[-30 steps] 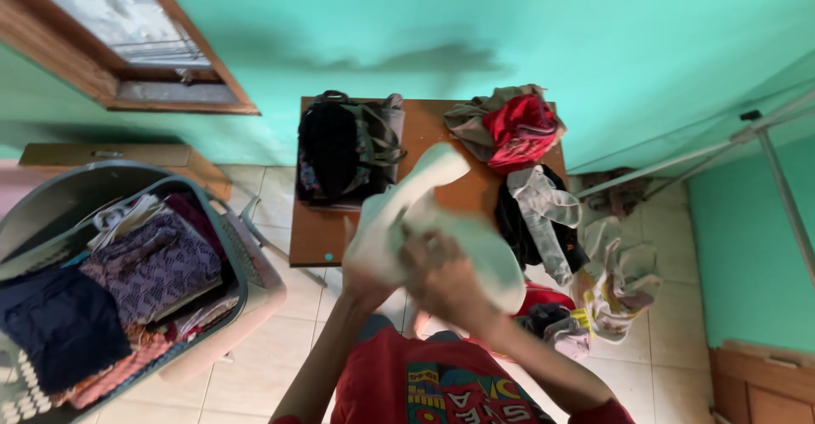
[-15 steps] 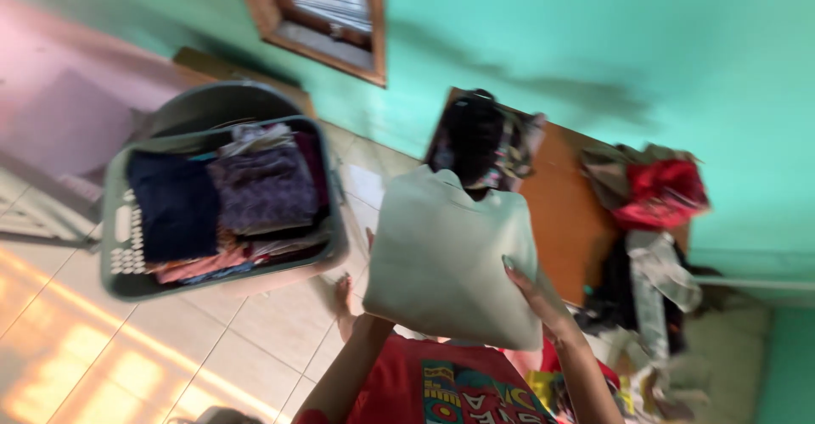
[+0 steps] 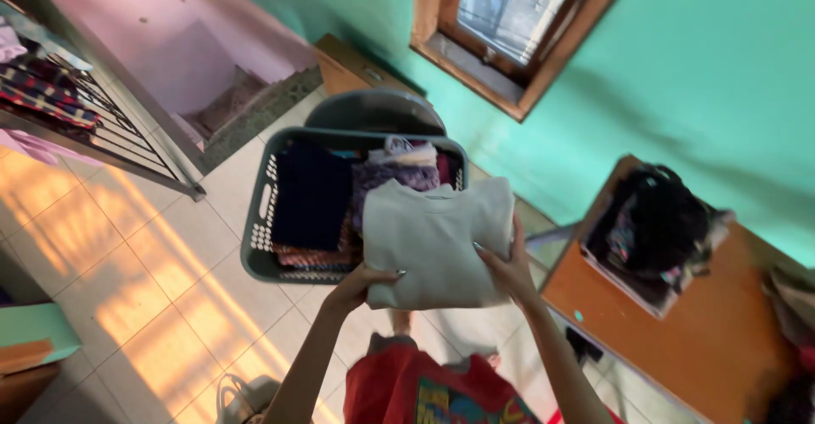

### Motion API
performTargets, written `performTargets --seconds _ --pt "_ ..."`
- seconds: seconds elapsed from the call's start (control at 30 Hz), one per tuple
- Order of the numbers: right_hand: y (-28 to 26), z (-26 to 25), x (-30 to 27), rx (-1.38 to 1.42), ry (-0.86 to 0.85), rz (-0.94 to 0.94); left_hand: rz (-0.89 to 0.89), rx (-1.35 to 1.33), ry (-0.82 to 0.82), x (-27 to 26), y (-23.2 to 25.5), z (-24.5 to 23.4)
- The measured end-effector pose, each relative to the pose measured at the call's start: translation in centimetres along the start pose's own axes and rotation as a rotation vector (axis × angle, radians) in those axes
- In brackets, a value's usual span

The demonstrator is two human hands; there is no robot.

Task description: The person folds a light-colored hoodie and a black t-shirt on a wooden table, then places them into a laundry basket. The person also picks up and moves other garments from the floor and a nearby shelf.

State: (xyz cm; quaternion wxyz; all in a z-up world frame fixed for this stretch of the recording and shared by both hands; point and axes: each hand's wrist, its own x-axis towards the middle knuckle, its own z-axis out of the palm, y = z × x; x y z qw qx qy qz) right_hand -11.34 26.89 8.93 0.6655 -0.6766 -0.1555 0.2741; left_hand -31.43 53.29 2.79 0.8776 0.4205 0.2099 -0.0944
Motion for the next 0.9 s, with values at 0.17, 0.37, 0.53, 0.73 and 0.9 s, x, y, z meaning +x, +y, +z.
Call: performTargets --seconds 0.17,0.37,0.53,0.73,0.9 --pt "7.9 2.4 11.0 -0.012 -0.021 -0.053 0.098 0.076 0.132 7.3 2.5 -9.0" --pt "19.8 4.7 15.2 -0.586 0.179 0.130 0.109 1.178 0.682 12.9 -1.9 -12.4" --pt "21.6 6.4 9.0 -0.396 0.156 -0.038 0.734 1.793 0.626 15.1 -0.4 -7.6" --pt "11.2 3.5 0.6 -0.350 0.448 -0.045 1.064 1.272 0.166 17.0 0.1 5.8" --pt "4.5 0.7 -11.2 -0.166 0.812 -0.165 1.064 0.948 -0.244 8.9 -7.6 20.1"
